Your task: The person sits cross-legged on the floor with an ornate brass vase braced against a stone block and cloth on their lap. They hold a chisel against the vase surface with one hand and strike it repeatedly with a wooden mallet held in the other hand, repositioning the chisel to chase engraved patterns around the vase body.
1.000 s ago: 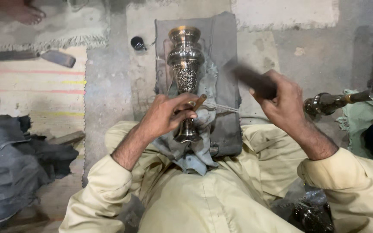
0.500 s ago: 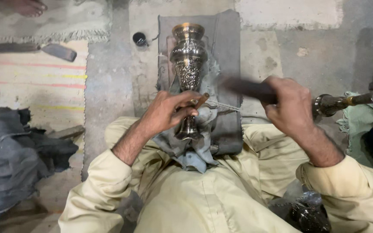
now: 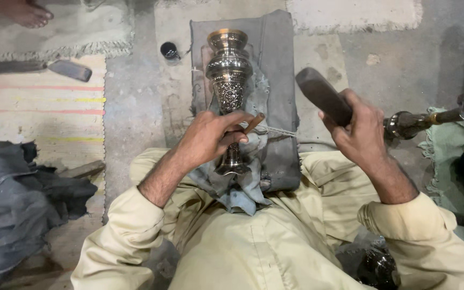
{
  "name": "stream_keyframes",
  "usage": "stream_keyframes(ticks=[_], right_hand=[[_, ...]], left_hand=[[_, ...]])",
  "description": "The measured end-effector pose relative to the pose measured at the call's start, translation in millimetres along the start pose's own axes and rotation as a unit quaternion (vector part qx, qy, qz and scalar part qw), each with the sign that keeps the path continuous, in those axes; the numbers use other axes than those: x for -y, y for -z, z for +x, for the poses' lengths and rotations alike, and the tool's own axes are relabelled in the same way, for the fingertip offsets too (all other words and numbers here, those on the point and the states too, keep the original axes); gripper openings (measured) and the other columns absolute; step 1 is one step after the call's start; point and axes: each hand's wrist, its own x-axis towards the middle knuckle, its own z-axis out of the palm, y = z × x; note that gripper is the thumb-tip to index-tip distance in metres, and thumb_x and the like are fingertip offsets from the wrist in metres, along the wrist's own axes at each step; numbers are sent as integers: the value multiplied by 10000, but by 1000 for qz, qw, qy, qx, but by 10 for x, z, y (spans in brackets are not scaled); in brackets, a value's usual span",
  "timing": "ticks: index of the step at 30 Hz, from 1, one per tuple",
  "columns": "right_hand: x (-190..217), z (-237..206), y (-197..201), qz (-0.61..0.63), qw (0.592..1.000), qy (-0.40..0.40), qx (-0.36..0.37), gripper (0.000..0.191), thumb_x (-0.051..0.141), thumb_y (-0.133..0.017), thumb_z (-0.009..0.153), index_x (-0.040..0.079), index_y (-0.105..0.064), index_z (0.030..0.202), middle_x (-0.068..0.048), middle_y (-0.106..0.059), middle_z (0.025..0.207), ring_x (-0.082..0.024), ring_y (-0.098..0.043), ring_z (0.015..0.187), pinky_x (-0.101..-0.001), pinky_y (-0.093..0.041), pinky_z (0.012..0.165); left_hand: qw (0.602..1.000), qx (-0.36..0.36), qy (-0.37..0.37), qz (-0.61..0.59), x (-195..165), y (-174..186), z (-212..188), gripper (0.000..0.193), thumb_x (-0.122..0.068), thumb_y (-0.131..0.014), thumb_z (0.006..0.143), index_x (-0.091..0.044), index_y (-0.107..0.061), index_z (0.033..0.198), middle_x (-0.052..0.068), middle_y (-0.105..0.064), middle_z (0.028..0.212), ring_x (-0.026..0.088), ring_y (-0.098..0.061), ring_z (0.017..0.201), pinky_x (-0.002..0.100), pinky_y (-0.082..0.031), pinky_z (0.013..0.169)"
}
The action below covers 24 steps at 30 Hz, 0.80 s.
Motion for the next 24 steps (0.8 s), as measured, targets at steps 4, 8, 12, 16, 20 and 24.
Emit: stream_keyframes(ticks=[4,8,12,16,20,24], right_hand=[[-24,-28,3,-93,992,43,74,354,37,-737,702,72,-697,1052,-125,-722,911,-380,-692,885,-485,-524,728],[-57,-35,-31,-17,986,-39,160,273,175,-774,819,85,-704,1067,-142,-705,833,-361,-693,789,-478,-511,697],[-37,-56,-126,88,962,-137,220,333,318,-816,833,73,-686,1017,-139,-638,695,-323,-615,637,-439,-486,631],[9,-96,-210,102,972,-126,170,353,322,-829,819,76,-700,1037,-126,-630,676,-257,-593,606,-422,-467,597],[31,-107,-252,156,971,-165,71,315,268,-840,905,41,-675,1049,-140,-620,722,-278,-578,659,-432,-473,610],[32,-70,-222,21,1000,-11,-11,275,99,-761,897,57,-701,1162,-127,-714,928,-274,-702,789,-422,-544,715]], left_hand=[[998,-3,40,-50,42,2,-11,409,-216,-737,944,-140,-632,1332,80,-809,1022,227,-812,917,403,-626,838],[995,-64,38,-69,128,16,-63,414,-238,-750,941,-124,-614,1315,77,-797,1079,235,-793,996,404,-654,874],[997,-43,-2,-59,166,-19,-75,401,-231,-745,938,-124,-631,1308,102,-786,1140,244,-787,1003,424,-633,881],[999,-7,22,-25,146,-56,-51,427,-251,-758,916,-138,-633,1309,98,-804,1021,231,-795,965,407,-631,849],[999,-17,19,-29,104,-51,-52,401,-227,-761,922,-138,-639,1294,95,-810,960,223,-807,912,380,-622,761],[999,-19,25,-28,81,-32,-54,412,-173,-768,907,-137,-642,1298,96,-809,953,236,-807,860,382,-598,730]])
